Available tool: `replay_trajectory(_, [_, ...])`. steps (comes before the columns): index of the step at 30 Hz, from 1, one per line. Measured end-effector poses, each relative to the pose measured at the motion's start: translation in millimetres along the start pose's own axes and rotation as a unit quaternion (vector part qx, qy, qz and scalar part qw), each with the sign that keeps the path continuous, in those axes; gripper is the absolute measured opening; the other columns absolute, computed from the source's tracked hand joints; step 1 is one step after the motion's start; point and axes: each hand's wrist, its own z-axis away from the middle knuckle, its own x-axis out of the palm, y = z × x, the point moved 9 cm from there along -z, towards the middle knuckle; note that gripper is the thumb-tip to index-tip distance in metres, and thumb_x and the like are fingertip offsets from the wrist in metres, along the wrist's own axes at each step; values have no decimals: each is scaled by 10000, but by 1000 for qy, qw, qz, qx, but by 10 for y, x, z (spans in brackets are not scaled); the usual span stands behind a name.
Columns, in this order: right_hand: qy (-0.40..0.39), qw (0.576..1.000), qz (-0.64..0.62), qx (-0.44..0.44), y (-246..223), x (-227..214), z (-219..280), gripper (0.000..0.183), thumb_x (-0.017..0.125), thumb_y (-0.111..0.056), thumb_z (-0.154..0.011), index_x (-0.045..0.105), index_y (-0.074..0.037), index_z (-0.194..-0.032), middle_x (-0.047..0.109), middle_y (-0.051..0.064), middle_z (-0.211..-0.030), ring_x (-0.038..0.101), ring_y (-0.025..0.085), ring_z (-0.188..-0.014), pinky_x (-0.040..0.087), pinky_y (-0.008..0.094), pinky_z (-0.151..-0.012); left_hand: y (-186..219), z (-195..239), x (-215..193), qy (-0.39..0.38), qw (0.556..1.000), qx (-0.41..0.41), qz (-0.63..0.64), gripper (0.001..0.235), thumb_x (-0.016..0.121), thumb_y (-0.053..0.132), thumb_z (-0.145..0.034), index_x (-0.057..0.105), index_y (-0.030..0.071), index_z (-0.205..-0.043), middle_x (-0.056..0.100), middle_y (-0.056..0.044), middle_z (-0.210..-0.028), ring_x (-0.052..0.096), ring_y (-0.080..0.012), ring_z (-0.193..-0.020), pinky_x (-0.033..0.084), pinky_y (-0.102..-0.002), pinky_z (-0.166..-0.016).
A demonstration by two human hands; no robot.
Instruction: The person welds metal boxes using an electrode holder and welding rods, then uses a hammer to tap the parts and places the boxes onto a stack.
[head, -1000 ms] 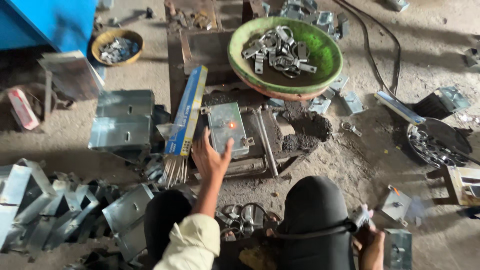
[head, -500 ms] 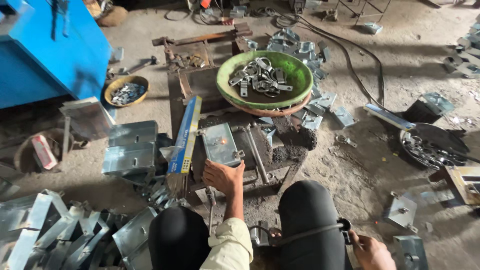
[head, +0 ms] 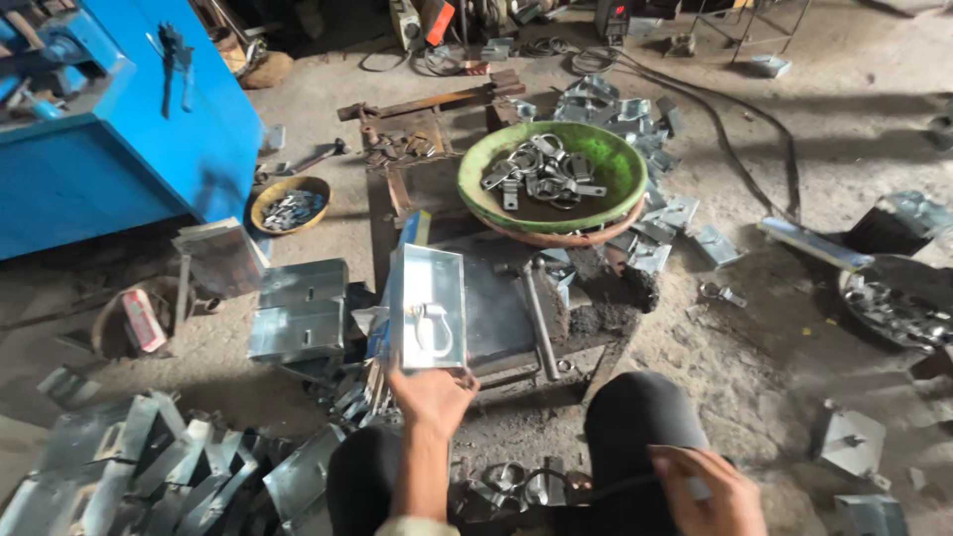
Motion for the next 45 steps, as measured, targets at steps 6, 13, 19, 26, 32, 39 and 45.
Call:
replay_trajectory(6, [-134,950,-16,-283,-1815,1105,86,520,740,-169,-817,654,-76,-1321,644,136,-1313,571,356,-1199,471,469,-978,-429,692,464,-226,968,-13,105,884,462,819,-817,578,64,-1262,595,-148,-1013,585,-285,-897,488,-430,-785])
replay_trajectory(13, [-80,933,137,-324,-1997,1783,19,671,689,-260,-890,467,10,-1462,534,200,-1418,418,392,-1356,255,605,-1030,-526,567,20,-42,995,79,52,851,415,781,-840,596,64,-1262,628,-139,-1068,609,-283,-945,509,-433,-809])
replay_trajectory(19, [-69,941,118,-311,-1858,1683,-288,482,701,-134,-822,695,-138,-1304,680,17,-1186,555,246,-1178,312,490,-1027,-852,465,-113,-39,993,-19,112,828,374,749,-860,612,65,-1261,656,-132,-1116,629,-281,-986,527,-436,-829])
replay_trajectory(26, [165,908,124,-365,-2213,662,-1160,612,888,-291,-684,685,-92,-1225,663,164,-1235,583,310,-1147,347,487,-1004,-1049,716,306,-154,970,-137,130,897,407,824,-788,612,72,-1232,647,-154,-1011,611,-320,-878,498,-499,-759])
replay_trajectory(32, [137,897,90,-410,-2221,797,-1168,621,893,-253,-797,626,-41,-1315,677,124,-1222,669,314,-1122,493,501,-1059,-1009,746,376,-196,961,-118,156,947,375,842,-796,599,52,-1269,654,-173,-1012,604,-317,-845,487,-501,-758])
replay_trajectory(39, [147,954,9,-263,-1742,459,-1179,497,832,-93,-791,697,-42,-1267,715,136,-1226,695,278,-1105,555,382,-965,-817,398,-115,-36,998,-50,29,930,486,790,-726,494,120,-1371,617,-161,-1183,577,-303,-945,497,-504,-714])
replay_trajectory(45, [195,969,151,2,175,-507,-557,161,743,-172,-984,735,-11,-986,726,150,-918,699,219,-782,552,327,-692,371,-472,4,-22,617,265,-740,1051,816,739,-586,473,59,-1310,580,-179,-1278,584,-312,-1208,547,-427,-1039])
